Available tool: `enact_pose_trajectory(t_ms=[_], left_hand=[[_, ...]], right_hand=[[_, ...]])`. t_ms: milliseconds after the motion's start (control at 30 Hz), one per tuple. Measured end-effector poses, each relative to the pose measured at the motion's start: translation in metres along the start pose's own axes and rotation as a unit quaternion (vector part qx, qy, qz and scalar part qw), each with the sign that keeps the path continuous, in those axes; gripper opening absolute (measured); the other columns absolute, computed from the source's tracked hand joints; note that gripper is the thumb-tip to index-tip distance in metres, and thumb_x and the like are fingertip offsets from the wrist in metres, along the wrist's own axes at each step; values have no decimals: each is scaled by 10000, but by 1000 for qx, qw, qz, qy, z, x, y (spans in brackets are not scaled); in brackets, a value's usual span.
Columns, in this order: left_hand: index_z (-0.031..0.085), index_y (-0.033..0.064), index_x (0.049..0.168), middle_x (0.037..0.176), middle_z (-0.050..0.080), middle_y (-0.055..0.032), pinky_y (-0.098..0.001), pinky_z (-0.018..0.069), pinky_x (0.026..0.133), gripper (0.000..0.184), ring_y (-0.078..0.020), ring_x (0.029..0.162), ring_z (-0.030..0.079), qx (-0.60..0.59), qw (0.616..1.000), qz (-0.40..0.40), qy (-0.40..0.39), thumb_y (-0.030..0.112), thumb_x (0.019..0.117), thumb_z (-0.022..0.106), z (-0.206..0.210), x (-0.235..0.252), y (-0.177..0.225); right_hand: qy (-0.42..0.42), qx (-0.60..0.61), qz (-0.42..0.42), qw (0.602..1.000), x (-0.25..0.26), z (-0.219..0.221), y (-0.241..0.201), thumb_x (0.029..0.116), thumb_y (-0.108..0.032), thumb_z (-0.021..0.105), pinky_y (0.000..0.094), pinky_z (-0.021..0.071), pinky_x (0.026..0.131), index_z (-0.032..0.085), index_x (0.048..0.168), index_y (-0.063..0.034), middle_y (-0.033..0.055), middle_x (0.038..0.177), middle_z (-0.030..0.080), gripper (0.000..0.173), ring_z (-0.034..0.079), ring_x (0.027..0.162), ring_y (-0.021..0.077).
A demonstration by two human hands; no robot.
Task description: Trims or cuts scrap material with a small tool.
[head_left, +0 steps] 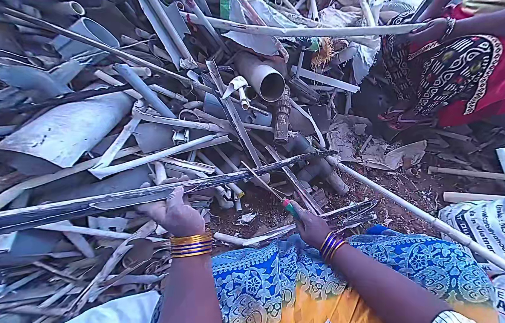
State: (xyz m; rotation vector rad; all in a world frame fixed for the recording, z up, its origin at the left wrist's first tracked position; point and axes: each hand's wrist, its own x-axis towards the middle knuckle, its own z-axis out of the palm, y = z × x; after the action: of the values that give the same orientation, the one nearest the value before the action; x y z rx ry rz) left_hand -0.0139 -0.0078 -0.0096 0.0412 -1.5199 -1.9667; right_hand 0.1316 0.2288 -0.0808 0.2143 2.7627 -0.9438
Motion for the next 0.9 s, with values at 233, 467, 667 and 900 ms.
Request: enact_pose_trajectory(t_ms=[233, 467, 667, 900], left_hand=[[254, -74, 1388, 1065, 569, -61, -279, 595, 831, 418, -84, 892, 681, 33, 999, 9, 14, -12, 1023, 448, 1, -10, -2], [140, -92, 1508, 1262, 539, -175, -292, 589, 896, 722, -135, 1028, 678, 77, 996, 6, 53, 22, 973, 611, 9, -14, 6], [163, -122, 1517, 1378, 499, -231, -248, 514, 1021, 819, -141, 1211, 609, 147, 986, -16, 75, 38, 921, 702, 9, -19, 11], [270, -164, 1472, 1400, 512, -275, -228, 407, 1114, 830, -160, 1309, 540, 153, 984, -24, 92, 25, 852, 789, 19, -23, 8]], right_hand=[[-17, 72, 167, 983, 16, 2, 22, 1090, -178, 410, 523, 467, 1061, 135, 1652, -81, 271, 1318, 636, 633, 644, 1203, 400], [-13, 64, 164, 984, 16, 9, 18, 1080, -144, 416, 500, 464, 1080, 122, 1651, -74, 256, 1381, 607, 647, 632, 1240, 381], [-31, 29, 34, 999, 0, 7, -2, 1072, -145, 418, 543, 493, 1017, 225, 1646, -112, 265, 1291, 655, 606, 662, 1160, 416], [-1, 50, 34, 998, 4, 8, 7, 1050, -130, 439, 548, 492, 1012, 264, 1633, -91, 265, 1247, 674, 609, 672, 1131, 418]])
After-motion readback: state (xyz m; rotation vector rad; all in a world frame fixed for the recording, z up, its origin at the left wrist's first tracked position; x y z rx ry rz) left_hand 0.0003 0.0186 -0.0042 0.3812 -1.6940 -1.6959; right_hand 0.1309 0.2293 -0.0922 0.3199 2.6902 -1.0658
